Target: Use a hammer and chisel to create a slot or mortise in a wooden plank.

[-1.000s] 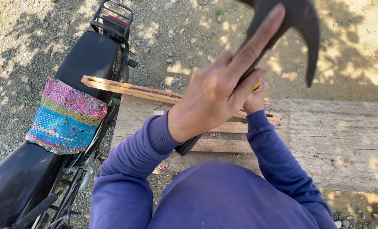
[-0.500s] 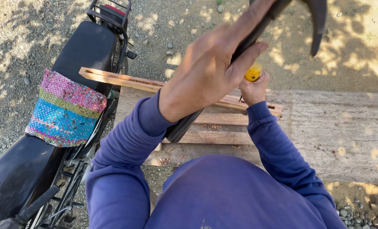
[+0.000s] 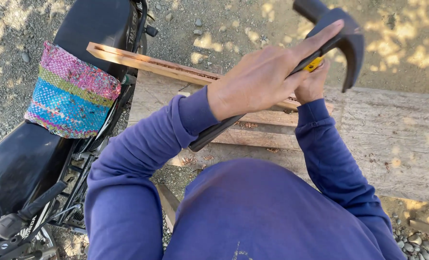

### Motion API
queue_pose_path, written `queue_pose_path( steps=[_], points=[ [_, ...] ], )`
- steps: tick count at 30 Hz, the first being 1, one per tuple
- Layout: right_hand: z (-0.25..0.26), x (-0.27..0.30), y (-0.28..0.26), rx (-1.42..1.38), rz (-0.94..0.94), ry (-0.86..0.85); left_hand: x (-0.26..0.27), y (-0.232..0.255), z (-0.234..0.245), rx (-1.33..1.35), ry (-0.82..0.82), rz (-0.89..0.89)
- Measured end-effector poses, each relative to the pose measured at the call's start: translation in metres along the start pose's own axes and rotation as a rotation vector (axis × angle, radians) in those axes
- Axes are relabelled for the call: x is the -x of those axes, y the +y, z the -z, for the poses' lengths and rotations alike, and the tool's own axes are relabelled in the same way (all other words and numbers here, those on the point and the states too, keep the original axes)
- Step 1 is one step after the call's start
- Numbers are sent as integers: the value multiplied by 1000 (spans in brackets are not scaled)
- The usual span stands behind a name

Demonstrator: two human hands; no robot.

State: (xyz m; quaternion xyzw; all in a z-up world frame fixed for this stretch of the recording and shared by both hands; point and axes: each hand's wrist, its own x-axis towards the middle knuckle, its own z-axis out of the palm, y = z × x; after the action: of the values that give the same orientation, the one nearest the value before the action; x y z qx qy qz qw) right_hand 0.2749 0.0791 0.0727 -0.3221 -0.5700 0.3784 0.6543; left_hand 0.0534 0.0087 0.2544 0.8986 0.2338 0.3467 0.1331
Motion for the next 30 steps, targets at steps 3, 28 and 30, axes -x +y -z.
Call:
queue_pose_path(
  steps=[3, 28, 30],
  points=[
    [-13, -1, -31, 149, -27, -94, -17, 32, 37, -167, -116, 163],
    [-24, -9, -38, 313, 230, -54, -29, -9, 8, -40, 380, -202],
    [-16, -8, -20, 232, 27, 1, -14, -19, -24, -192, 402, -151]
  ],
)
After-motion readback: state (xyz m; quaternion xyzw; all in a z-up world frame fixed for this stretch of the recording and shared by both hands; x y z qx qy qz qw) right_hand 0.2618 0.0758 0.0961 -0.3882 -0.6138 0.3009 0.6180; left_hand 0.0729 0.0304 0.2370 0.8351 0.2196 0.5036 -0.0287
